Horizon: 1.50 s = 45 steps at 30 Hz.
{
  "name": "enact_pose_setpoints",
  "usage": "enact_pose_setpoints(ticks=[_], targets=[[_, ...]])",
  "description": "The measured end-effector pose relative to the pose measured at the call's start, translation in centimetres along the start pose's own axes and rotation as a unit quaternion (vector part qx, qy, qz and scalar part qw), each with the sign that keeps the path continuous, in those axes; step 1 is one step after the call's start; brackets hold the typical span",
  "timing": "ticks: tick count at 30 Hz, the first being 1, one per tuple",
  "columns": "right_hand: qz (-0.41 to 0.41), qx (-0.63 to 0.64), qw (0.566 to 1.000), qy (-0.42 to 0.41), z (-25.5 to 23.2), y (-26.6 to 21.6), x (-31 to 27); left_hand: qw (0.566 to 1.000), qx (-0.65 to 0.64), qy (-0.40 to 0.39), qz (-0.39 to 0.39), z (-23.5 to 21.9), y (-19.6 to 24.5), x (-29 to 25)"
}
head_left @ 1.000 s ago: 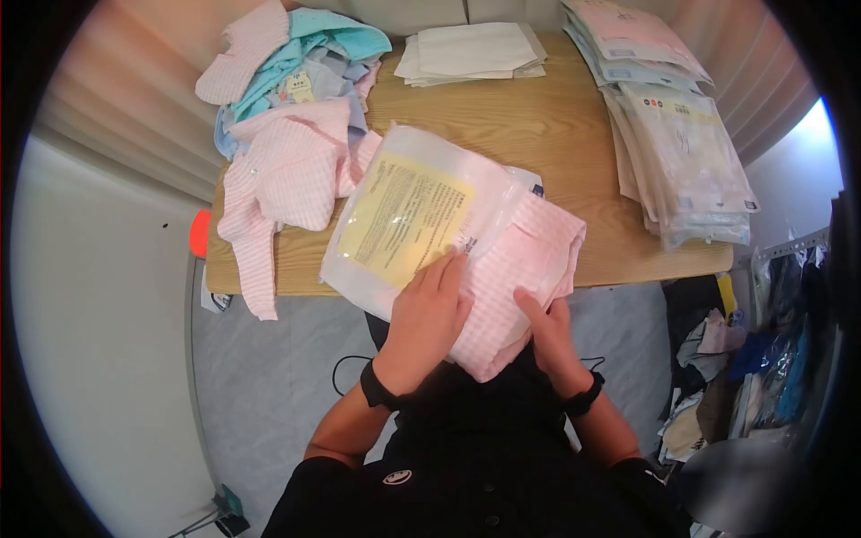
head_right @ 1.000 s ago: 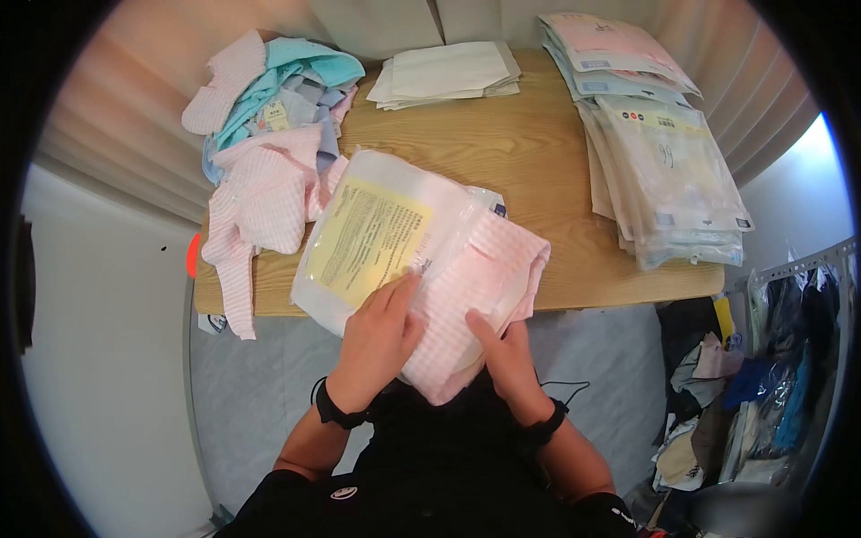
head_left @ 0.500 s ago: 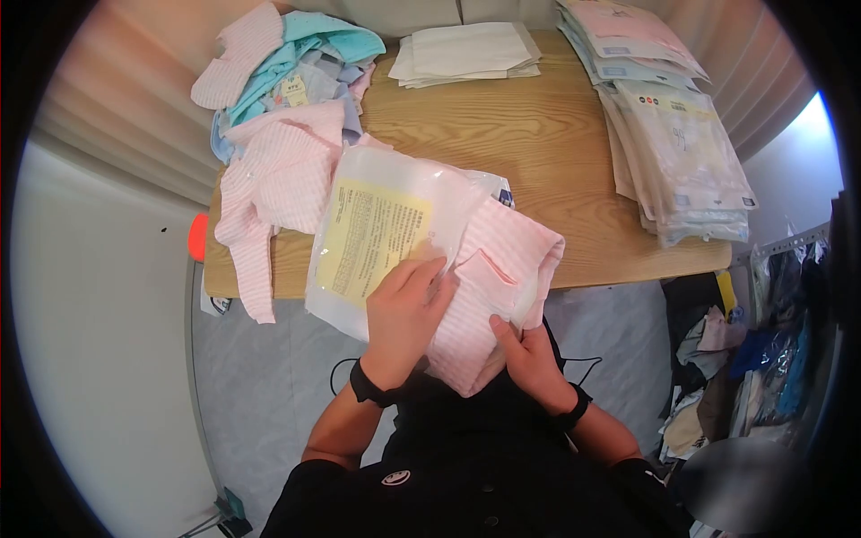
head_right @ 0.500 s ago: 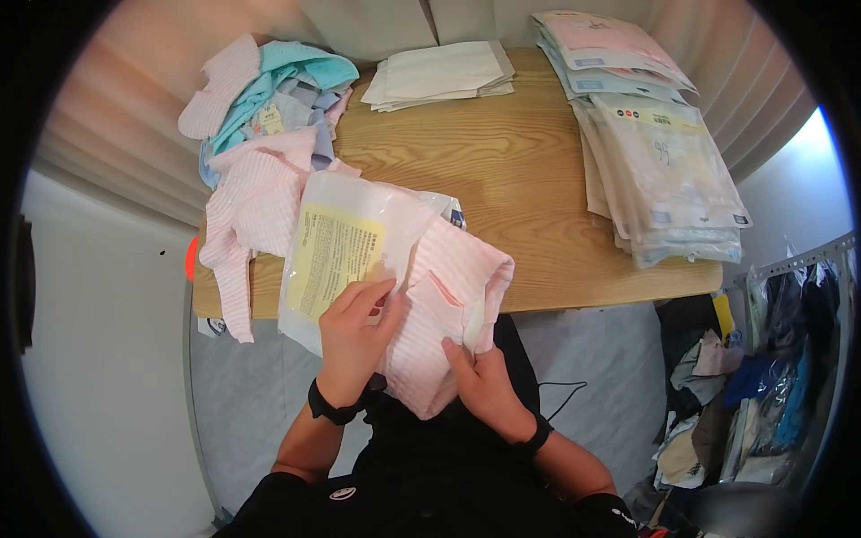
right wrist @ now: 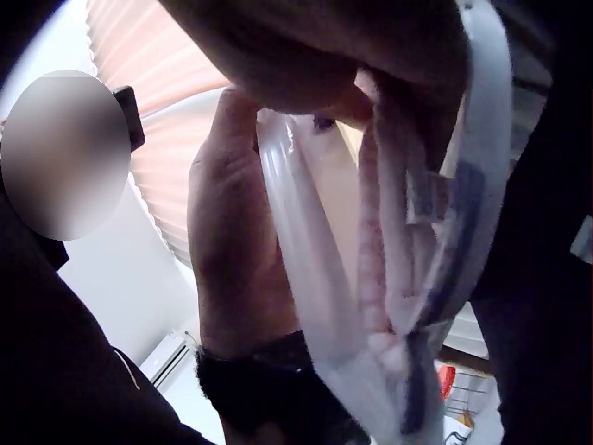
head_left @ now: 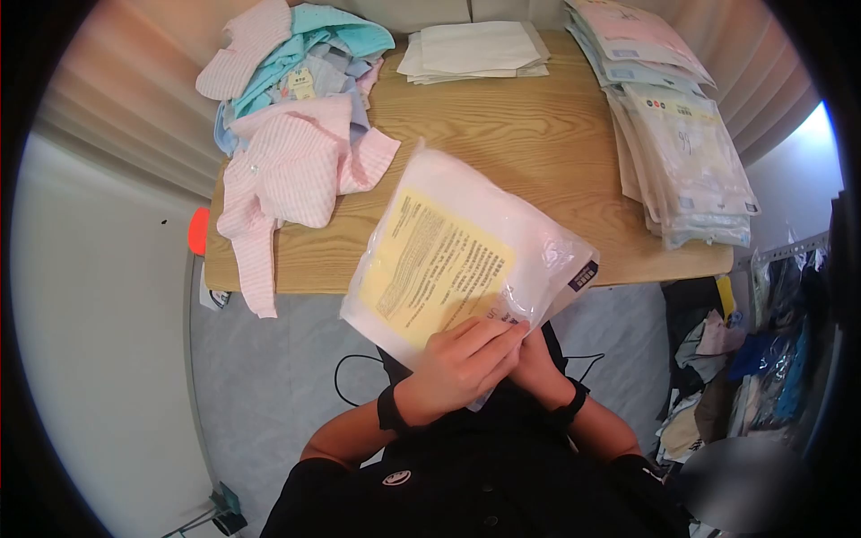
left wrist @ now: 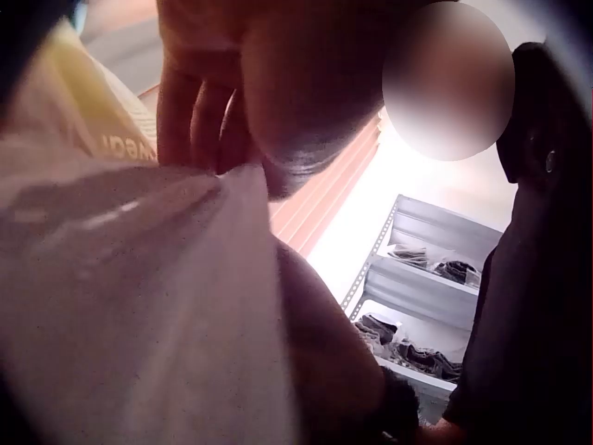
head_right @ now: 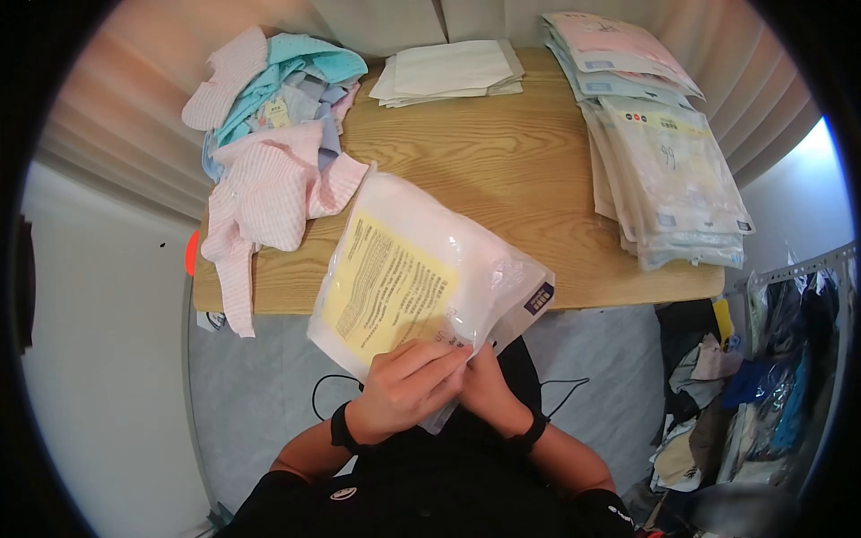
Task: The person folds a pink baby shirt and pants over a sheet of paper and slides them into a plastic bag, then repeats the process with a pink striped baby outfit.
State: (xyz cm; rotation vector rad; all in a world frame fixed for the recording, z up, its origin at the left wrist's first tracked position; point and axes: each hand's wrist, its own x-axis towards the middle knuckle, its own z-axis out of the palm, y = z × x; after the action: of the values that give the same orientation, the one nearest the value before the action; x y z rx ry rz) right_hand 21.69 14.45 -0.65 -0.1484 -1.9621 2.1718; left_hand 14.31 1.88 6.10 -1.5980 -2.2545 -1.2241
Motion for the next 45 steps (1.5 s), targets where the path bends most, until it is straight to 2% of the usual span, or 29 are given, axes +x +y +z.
enact_pose_setpoints(ticks=[4, 6, 7, 8, 10, 11, 12, 14, 15, 18, 21, 24, 27, 30, 33, 34, 37, 40, 43, 45], targets=[[0.013, 0.064, 0.991, 0.117, 0.5, 1.5, 0.1, 0.998, -0.036, -0.03, 0.034, 0.1, -0.5, 0.2], [-0.003, 0.062, 0.982, 0.176, 0.4, 3.6, 0.9, 0.999, -0.041, -0.026, 0.004, -0.5, 0.3, 1.3], [-0.033, 0.073, 0.985, 0.151, -0.5, 5.1, 2.2, 0.999, -0.043, -0.02, -0.01, -0.8, 0.6, 1.6], [-0.063, 0.083, 0.987, 0.124, -1.9, 6.8, 4.4, 0.997, -0.056, -0.047, -0.03, -0.9, 0.2, 1.5], [-0.041, 0.181, 0.978, 0.098, -2.8, 5.4, 8.6, 0.997, -0.051, -0.001, -0.064, -1.9, -0.6, 1.5], [0.013, 0.268, 0.958, 0.1, -3.0, 2.2, 10.3, 0.995, -0.049, 0.022, -0.082, -2.7, -1.2, 1.4], [0.068, 0.352, 0.928, 0.103, -2.8, 0.4, 11.2, 0.99, -0.041, 0.037, -0.132, -3.6, -2.2, 1.0], [0.071, 0.325, 0.938, 0.103, -3.3, 0.6, 11.0, 0.974, 0.02, 0.108, -0.198, -4.8, -6.0, -0.5], [0.074, 0.31, 0.942, 0.105, -3.5, 0.7, 10.5, 0.958, 0.008, 0.146, -0.245, -5.5, -8.2, -1.6], [0.1, 0.339, 0.915, 0.197, -1.4, -1.8, 8.4, 0.892, -0.079, 0.244, -0.373, -8.1, -14.9, -4.9], [0.081, 0.276, 0.915, 0.282, 0.2, -0.4, 6.4, 0.762, -0.282, 0.384, -0.438, -10.9, -18.5, -6.6], [0.026, 0.227, 0.954, 0.195, 1.2, 2.6, 5.0, 0.664, -0.45, 0.442, -0.4, -12.5, -20.7, -6.3], [-0.002, 0.187, 0.973, 0.136, 2.6, 2.6, 4.8, 0.632, -0.538, 0.417, -0.372, -12.6, -22.6, -6.0], [-0.015, 0.16, 0.982, 0.103, 3.0, 2.7, 5.0, 0.661, -0.496, 0.365, -0.429, -12.1, -24.1, -5.6], [-0.01, 0.154, 0.984, 0.093, 3.4, 2.9, 4.7, 0.682, -0.446, 0.383, -0.436, -10.8, -22.3, -4.0], [-0.01, 0.154, 0.984, 0.092, 3.4, 3.0, 4.8, 0.717, -0.376, 0.418, -0.413, -10.0, -22.5, -3.6], [-0.018, 0.142, 0.986, 0.08, 3.4, 3.6, 4.5, 0.763, -0.225, 0.502, -0.338, -9.4, -20.6, -1.5], [-0.014, 0.148, 0.986, 0.074, 3.4, 3.5, 4.4, 0.87, -0.145, 0.369, -0.292, -11.1, -17.3, -0.8], [-0.017, 0.156, 0.985, 0.066, 3.5, 3.5, 4.5, 0.882, -0.24, 0.311, -0.259, -12.2, -16.8, -1.3], [-0.004, 0.159, 0.986, 0.058, 3.8, 3.6, 4.5, 0.887, -0.312, 0.228, -0.255, -13.1, -19.7, -3.5]])
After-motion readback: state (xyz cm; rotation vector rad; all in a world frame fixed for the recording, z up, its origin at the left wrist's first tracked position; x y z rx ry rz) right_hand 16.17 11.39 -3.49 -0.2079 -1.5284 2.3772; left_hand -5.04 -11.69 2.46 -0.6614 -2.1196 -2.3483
